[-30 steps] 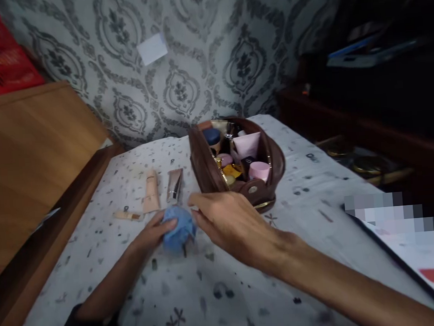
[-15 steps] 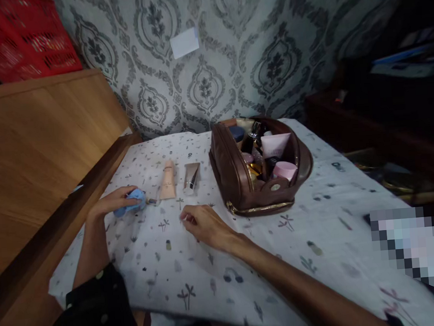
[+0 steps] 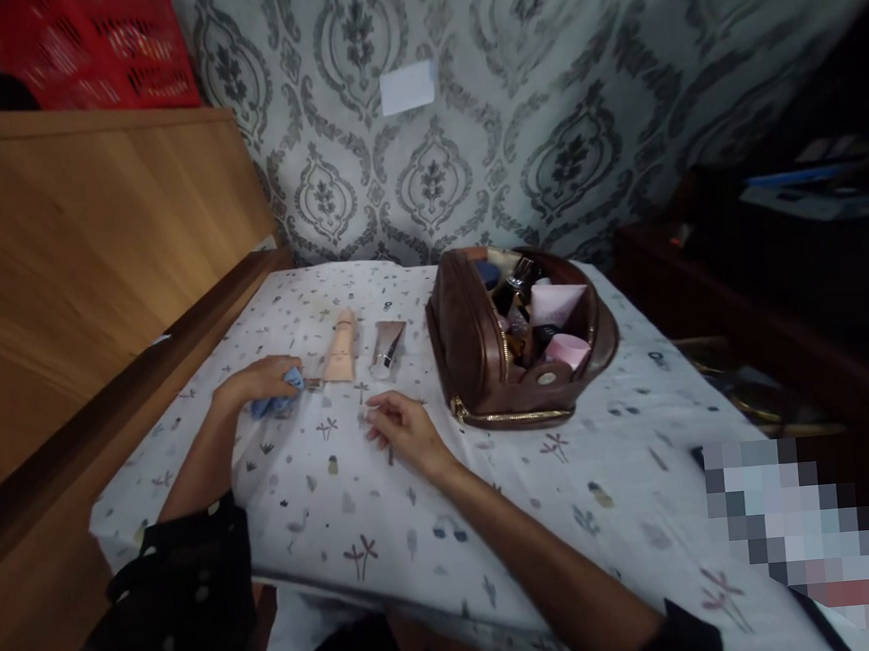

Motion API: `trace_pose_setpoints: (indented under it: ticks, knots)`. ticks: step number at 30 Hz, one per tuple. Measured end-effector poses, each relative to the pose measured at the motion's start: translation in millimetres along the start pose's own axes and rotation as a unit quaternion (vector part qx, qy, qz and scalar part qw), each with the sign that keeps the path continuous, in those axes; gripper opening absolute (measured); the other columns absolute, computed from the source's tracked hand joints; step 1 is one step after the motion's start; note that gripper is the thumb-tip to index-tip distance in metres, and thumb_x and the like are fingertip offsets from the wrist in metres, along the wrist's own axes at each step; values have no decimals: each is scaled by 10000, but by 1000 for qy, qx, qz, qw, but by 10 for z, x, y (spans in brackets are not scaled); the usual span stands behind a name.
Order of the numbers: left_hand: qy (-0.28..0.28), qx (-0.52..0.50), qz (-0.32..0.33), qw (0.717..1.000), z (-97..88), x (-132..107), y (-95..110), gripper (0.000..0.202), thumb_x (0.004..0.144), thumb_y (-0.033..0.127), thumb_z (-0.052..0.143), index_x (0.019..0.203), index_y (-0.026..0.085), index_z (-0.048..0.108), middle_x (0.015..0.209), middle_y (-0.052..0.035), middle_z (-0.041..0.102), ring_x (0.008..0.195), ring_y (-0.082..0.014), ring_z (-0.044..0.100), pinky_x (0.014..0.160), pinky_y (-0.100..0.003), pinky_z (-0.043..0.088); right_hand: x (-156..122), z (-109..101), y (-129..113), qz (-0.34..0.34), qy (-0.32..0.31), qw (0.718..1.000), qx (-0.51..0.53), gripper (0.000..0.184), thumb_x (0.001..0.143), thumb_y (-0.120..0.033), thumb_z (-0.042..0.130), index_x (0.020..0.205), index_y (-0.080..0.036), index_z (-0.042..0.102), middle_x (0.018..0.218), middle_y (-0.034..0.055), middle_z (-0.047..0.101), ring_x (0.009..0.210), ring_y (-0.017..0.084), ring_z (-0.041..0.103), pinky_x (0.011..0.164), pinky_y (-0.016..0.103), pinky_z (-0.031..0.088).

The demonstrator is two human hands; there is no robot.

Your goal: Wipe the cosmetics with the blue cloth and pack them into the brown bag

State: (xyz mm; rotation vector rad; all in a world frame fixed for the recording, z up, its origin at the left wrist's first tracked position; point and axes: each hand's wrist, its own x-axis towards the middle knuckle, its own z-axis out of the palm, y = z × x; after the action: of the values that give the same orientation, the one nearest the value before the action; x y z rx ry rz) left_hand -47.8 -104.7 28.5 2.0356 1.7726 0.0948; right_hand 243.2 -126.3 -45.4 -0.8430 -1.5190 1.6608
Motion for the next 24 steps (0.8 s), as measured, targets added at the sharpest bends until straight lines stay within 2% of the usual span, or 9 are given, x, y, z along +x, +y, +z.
trace_pose_setpoints:
  ticks: [3,7,10,12,15,18,24]
  knots:
    - [-13,-23,51,998,29,-82,246,185,725,348,591,828,197,622,770,2,621,749,-194,584,666,-256,422,5,-7,-29,-9,17,999,42,457,710,-491,759,1006,-173,618,744,19,677,610,144,647,532,249,471]
    - [-8,-110,150,982,151,-154,678,191,798,356,583,881,190,626,778,9,616,733,-178,576,648,-244,413,18,0,-58,6,36,994,101,534,681,-561,784,1025,-190,614,839,39,695,651,154,668,506,237,457]
    - [8,-155,183,971,303,-161,961,166,822,346,592,836,182,617,720,13,588,680,-162,544,618,-241,399,18,-12,-73,-16,46,993,105,491,692,-606,767,904,-184,634,774,23,677,633,144,639,480,224,423]
    - [23,-191,188,963,416,-147,1073,190,837,361,602,817,173,618,712,8,593,672,-156,538,624,-242,407,19,-33,-81,-38,59,993,97,479,693,-622,761,832,-179,644,677,-2,635,601,135,604,478,224,409]
    - [38,-265,181,946,556,-116,1113,254,867,403,610,903,154,649,816,-24,650,756,-167,580,713,-258,450,33,-75,-102,-59,81,990,97,483,676,-633,765,768,-172,653,596,-25,588,550,117,553,477,226,399]
    - [5,-321,160,934,616,-98,1064,329,860,448,638,982,142,657,872,-42,662,793,-174,595,744,-267,465,57,-122,-131,-75,98,987,102,491,669,-638,764,721,-162,656,592,-21,598,522,99,525,468,223,391]
    - [-43,-323,127,937,566,-126,1003,315,826,451,693,891,147,644,806,-15,608,731,-141,558,687,-239,453,68,-171,-162,-83,145,975,145,499,638,-632,784,696,-159,635,549,-46,559,491,76,496,459,209,384]
